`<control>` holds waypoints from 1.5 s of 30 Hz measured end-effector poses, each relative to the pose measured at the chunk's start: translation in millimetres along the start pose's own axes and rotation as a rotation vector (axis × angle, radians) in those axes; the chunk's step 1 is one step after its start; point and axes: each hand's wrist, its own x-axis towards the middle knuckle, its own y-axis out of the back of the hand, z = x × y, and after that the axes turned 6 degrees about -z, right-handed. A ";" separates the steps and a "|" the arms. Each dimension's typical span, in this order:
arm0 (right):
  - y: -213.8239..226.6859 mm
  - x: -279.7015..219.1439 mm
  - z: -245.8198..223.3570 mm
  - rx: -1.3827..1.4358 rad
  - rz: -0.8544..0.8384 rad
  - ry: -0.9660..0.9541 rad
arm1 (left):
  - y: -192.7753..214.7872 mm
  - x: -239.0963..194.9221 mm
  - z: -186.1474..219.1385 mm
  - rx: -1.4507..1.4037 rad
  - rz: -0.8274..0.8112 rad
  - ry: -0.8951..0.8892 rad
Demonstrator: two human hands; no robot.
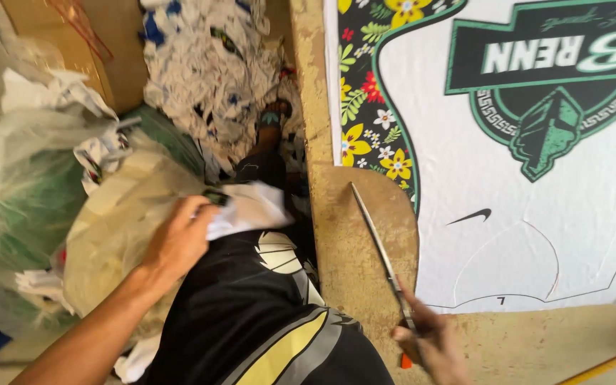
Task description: A worker uses scissors to precisely cut out jersey patterns from a large sheet of printed fabric, then folds and stacks the finished pieces on a workbench.
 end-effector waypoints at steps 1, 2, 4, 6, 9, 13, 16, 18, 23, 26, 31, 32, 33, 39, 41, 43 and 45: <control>-15.2 7.9 7.4 0.014 0.007 0.017 | 1.9 3.3 -2.7 0.016 0.010 -0.014; -30.5 17.2 14.2 0.125 -0.026 0.060 | 3.6 7.5 -5.9 0.050 0.281 -0.103; -57.1 27.9 17.7 0.251 -0.060 0.101 | 16.7 13.3 20.1 0.092 0.541 -0.201; -77.2 40.7 1.8 0.116 0.013 0.267 | 45.7 29.0 79.8 -0.424 0.480 -0.191; -82.9 53.3 -15.0 0.093 -0.002 0.295 | 72.7 53.9 153.0 -0.706 0.221 -0.190; -76.7 59.7 -21.7 0.134 0.021 0.194 | 114.1 75.4 204.7 -0.834 -0.029 0.062; -77.4 58.9 -14.2 0.264 -0.061 0.208 | 122.1 87.5 215.1 -1.017 -0.117 0.050; -80.0 65.4 -8.9 0.250 -0.070 0.236 | 126.1 100.2 218.7 -1.009 -0.136 0.086; -86.7 63.5 -38.4 0.050 -0.002 0.224 | 126.4 103.6 215.5 -0.981 -0.141 0.062; -91.2 67.0 -44.5 0.097 -0.013 0.250 | 122.4 107.5 207.5 -1.048 -0.177 0.054; -91.6 74.2 -39.3 0.146 -0.004 0.213 | 118.3 115.6 197.5 -1.114 -0.239 0.026; -90.8 76.5 -36.7 0.067 0.014 0.163 | 118.9 116.4 195.9 -1.114 -0.255 0.008; -89.4 80.1 -34.9 -0.012 0.035 0.115 | 120.0 119.0 195.1 -1.115 -0.272 -0.016; -98.0 63.5 -86.1 0.077 0.031 0.094 | 128.0 115.6 190.3 -1.132 -0.346 0.006; -98.8 80.4 -102.9 0.094 0.003 0.164 | 124.2 124.4 185.9 -1.148 -0.351 -0.014; -99.3 90.5 -106.3 0.107 -0.022 0.240 | 122.8 124.5 182.6 -1.166 -0.354 -0.041; -98.6 98.6 -102.3 0.333 -0.114 0.234 | 129.6 122.2 181.7 -1.052 -0.380 -0.064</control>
